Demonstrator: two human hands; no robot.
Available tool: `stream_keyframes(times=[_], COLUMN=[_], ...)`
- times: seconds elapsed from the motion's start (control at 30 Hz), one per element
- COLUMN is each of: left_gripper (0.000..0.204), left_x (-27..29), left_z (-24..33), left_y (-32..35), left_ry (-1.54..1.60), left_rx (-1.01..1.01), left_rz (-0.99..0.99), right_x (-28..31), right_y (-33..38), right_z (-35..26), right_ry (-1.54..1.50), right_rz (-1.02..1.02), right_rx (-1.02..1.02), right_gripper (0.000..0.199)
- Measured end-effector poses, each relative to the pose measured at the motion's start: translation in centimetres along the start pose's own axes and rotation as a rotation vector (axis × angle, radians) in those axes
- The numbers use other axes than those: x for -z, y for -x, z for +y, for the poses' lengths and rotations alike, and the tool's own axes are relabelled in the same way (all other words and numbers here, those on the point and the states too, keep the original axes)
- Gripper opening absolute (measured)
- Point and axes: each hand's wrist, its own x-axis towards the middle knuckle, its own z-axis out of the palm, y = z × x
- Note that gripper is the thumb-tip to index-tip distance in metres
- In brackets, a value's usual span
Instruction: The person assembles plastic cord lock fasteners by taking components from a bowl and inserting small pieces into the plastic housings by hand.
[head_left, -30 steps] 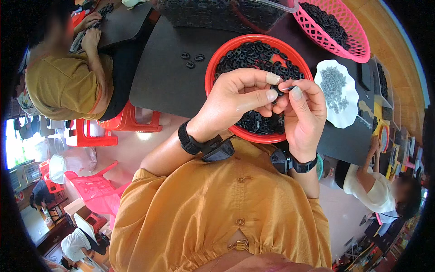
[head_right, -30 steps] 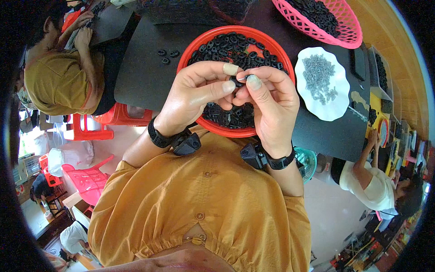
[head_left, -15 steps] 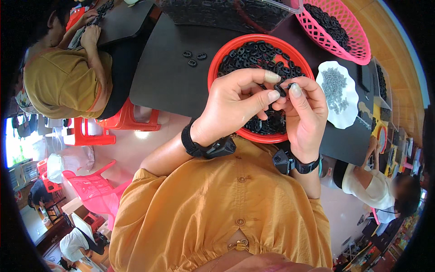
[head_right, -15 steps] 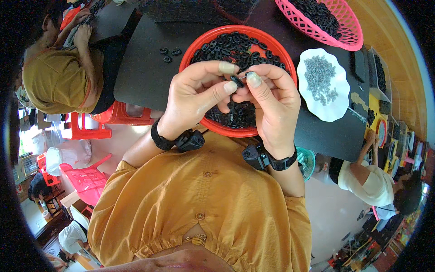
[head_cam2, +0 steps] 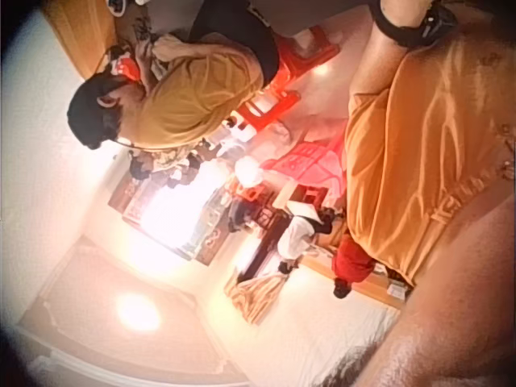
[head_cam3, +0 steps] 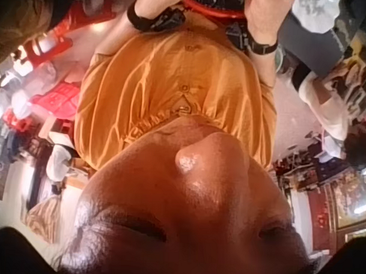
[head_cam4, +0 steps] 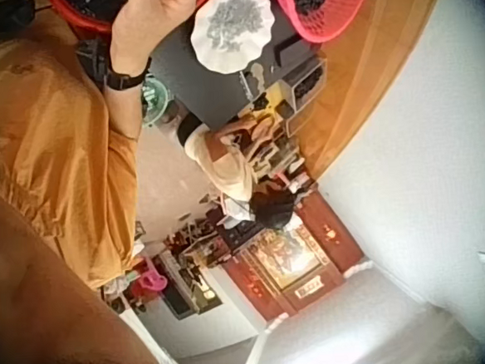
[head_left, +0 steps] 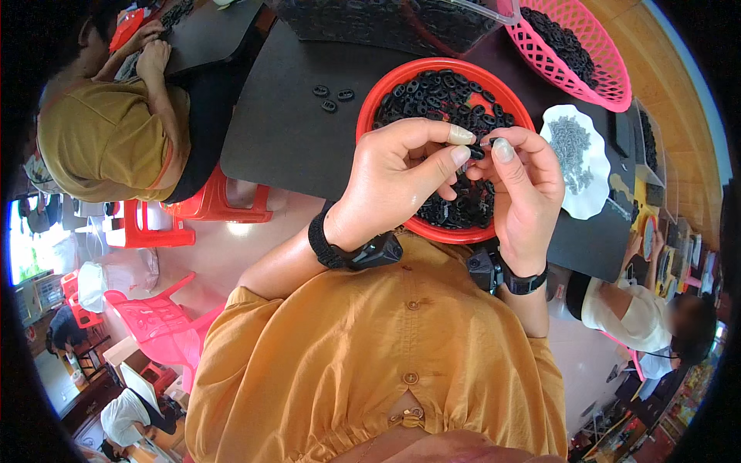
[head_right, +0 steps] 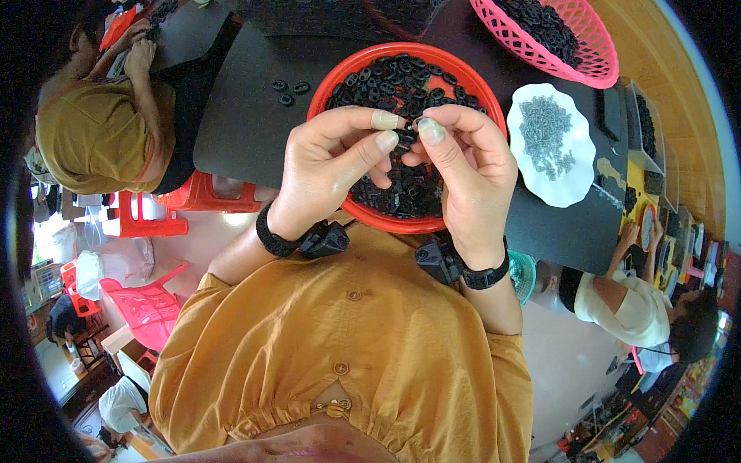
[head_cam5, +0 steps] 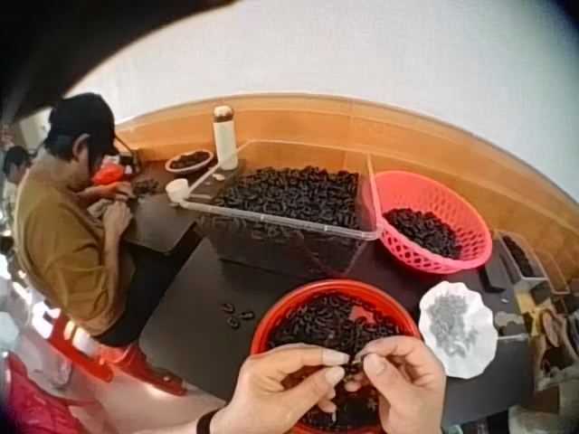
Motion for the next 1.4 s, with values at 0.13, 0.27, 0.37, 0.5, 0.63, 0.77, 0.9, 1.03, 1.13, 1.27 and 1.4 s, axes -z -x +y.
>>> stream_keyframes(times=[0.13,0.27,0.37,0.5,0.63,0.77,0.9,1.03,1.13,1.27,1.4], left_gripper=[0.019,0.018,0.017,0.017,0.016,0.014,0.014,0.013,0.014,0.015,0.014], left_x=[0.1,0.2,0.1,-0.1,-0.4,-0.3,-0.1,0.2,0.1,0.3,0.2], left_z=[-0.2,-0.1,-0.1,-0.3,-0.8,-1.0,-0.8,-0.9,-0.6,0.1,0.4], left_y=[0.2,0.4,0.4,0.3,0.3,0.3,0.4,0.0,-0.1,-0.1,-0.1], left_ry=[-0.035,-0.047,-0.034,0.010,0.029,0.029,-0.016,0.034,0.046,0.046,0.116], left_rx=[0.009,0.022,0.042,-0.006,-0.065,-0.057,-0.035,-0.101,-0.082,-0.016,-0.001], left_rz=[0.001,0.003,0.026,0.059,0.100,0.146,0.165,0.144,0.143,0.124,0.116], right_x=[0.1,0.0,0.2,0.1,0.0,-0.4,-0.4,0.0,0.1,-0.2,-0.4], right_y=[-0.2,-0.3,-0.3,-0.2,-0.2,-0.2,-0.1,0.0,0.1,0.3,0.5], right_z=[-0.6,-1.0,-1.1,-1.0,-1.2,-0.9,-0.6,0.0,0.3,0.2,0.1], right_ry=[0.150,0.210,0.266,0.311,0.343,0.353,0.445,0.559,0.671,0.728,0.776], right_rz=[-0.054,-0.069,-0.097,-0.121,-0.116,-0.090,-0.085,-0.141,-0.128,-0.116,-0.116], right_rx=[0.010,-0.021,-0.031,-0.046,-0.044,-0.035,0.013,0.184,0.278,0.341,0.386], right_gripper=[0.017,0.017,0.017,0.017,0.017,0.017,0.020,0.028,0.034,0.033,0.028])
